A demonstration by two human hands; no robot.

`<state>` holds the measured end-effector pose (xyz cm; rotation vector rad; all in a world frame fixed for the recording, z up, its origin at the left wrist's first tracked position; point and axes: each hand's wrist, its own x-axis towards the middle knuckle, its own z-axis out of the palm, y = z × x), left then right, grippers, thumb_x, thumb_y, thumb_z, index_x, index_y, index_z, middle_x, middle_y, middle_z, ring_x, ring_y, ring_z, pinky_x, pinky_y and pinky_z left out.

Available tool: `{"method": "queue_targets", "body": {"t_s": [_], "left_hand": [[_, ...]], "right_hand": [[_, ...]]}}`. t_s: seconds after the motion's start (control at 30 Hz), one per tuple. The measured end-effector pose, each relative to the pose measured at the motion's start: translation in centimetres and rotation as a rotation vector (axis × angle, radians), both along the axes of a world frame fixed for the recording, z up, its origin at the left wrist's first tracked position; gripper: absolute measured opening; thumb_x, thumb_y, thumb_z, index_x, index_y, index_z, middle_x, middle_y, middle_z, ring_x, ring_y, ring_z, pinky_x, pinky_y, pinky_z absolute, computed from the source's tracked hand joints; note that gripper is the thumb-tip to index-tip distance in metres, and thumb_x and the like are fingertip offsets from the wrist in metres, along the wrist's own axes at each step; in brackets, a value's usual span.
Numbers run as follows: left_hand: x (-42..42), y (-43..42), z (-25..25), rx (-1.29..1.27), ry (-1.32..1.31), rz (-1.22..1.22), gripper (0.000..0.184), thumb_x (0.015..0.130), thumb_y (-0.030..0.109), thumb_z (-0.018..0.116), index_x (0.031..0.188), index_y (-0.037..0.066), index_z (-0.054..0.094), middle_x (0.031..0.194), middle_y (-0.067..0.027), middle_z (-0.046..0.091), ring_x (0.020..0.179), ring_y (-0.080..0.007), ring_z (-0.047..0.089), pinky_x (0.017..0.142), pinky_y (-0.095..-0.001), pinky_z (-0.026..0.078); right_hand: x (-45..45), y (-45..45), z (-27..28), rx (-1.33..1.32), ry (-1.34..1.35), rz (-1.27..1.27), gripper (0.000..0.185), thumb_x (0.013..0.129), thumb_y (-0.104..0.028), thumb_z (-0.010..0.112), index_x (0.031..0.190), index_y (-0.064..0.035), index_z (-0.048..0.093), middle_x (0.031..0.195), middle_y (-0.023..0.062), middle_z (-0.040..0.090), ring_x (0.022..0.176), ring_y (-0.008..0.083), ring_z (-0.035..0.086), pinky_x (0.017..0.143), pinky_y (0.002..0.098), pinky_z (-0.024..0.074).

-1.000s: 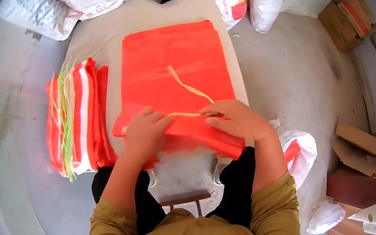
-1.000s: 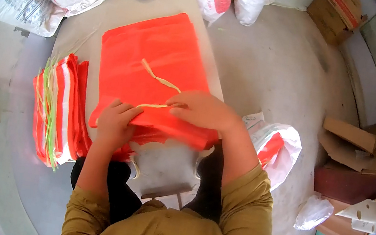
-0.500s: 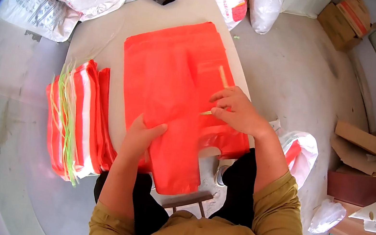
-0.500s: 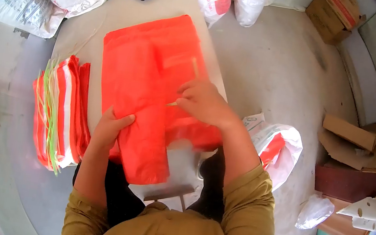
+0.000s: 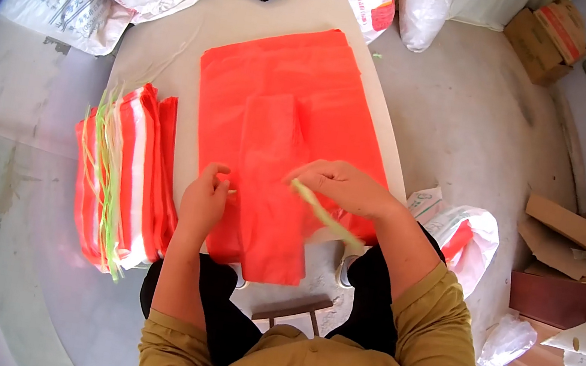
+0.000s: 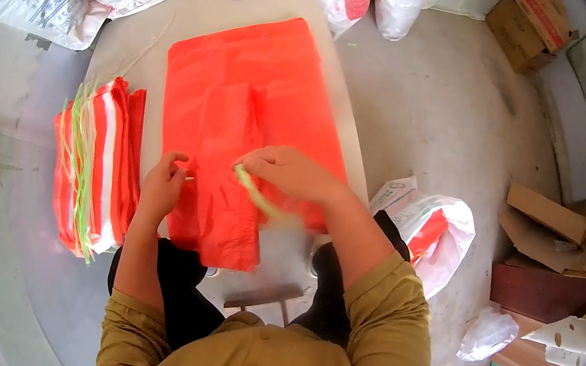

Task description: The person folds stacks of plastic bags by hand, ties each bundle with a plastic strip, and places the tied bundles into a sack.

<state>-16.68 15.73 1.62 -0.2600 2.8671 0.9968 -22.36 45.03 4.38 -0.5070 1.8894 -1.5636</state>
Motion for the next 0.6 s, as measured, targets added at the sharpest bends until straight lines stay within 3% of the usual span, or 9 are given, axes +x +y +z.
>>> {"method": "queue_targets", "body": {"t_s": [0.23,0.33,0.43,0.53,0.57,0.6], "left_hand": [[0.0,-1.8,-0.6,0.3,0.181,0.179,0.013,0.1,0.01,0.062,0.11,0.003,0.067,0.082,-0.0039,0.064,0.074,-0.0111,0.058,0.067,-0.029,0.047],[0.4,-1.2,0.4,0.679,0.147,0.178,0.011,0.098,0.005,0.064,0.107,0.001,0.067,0.087,-0.0008,0.067,0.079,-0.0061,0.06,0.069,-0.0255,0.047],[1.3,0.0,1.0,0.723,0.149,0.019,0.01,0.1,0.004,0.063,0.108,-0.001,0.067,0.092,0.001,0.066,0.082,-0.0089,0.061,0.075,-0.0238,0.049],[2.0,0.7,1.3,0.671,0.162,-0.176,0.01,0.098,0.001,0.065,0.108,0.0,0.068,0.091,0.0001,0.066,0.083,-0.0089,0.063,0.077,-0.024,0.05],[2.2,0.7,2.0,0.639,0.141,-0.224,0.016,0.097,-0.001,0.063,0.112,0.0,0.068,0.094,-0.0011,0.069,0.091,-0.0092,0.065,0.081,-0.0244,0.051],[2.3,0.9,2.1,0.767,0.164,-0.167,0.018,0.096,-0.002,0.062,0.113,0.0,0.068,0.096,-0.0016,0.069,0.092,-0.0092,0.065,0.082,-0.0248,0.05]], "right_hand": [[0.8,-2.8,-1.4,-0.038,0.203,0.023,0.023,0.097,-0.012,0.065,0.117,-0.0044,0.073,0.116,0.0072,0.071,0.109,0.0197,0.065,0.095,0.035,0.0515],[1.4,-4.7,-1.8,-0.02,0.414,-0.041,0.028,0.093,-0.009,0.067,0.12,-0.0046,0.071,0.113,0.0092,0.07,0.107,0.0219,0.067,0.092,0.0354,0.0531],[2.2,-7.2,-1.6,0.075,0.619,-0.058,0.026,0.095,-0.013,0.067,0.119,-0.0053,0.07,0.105,0.0115,0.069,0.098,0.0294,0.067,0.084,0.0407,0.0548],[2.5,-9.4,-2.8,0.09,0.6,-0.043,0.022,0.094,-0.011,0.065,0.114,-0.0044,0.069,0.099,0.0118,0.067,0.095,0.0329,0.066,0.08,0.0439,0.0541],[2.5,-9.8,-3.1,0.111,0.614,-0.023,0.02,0.094,-0.01,0.064,0.112,-0.0042,0.069,0.098,0.0114,0.067,0.095,0.0331,0.066,0.079,0.0443,0.0538],[2.5,-10.3,-3.3,0.132,0.63,0.0,0.018,0.094,-0.01,0.062,0.11,-0.0041,0.069,0.097,0.0111,0.067,0.094,0.0333,0.066,0.079,0.0446,0.0536]]}}
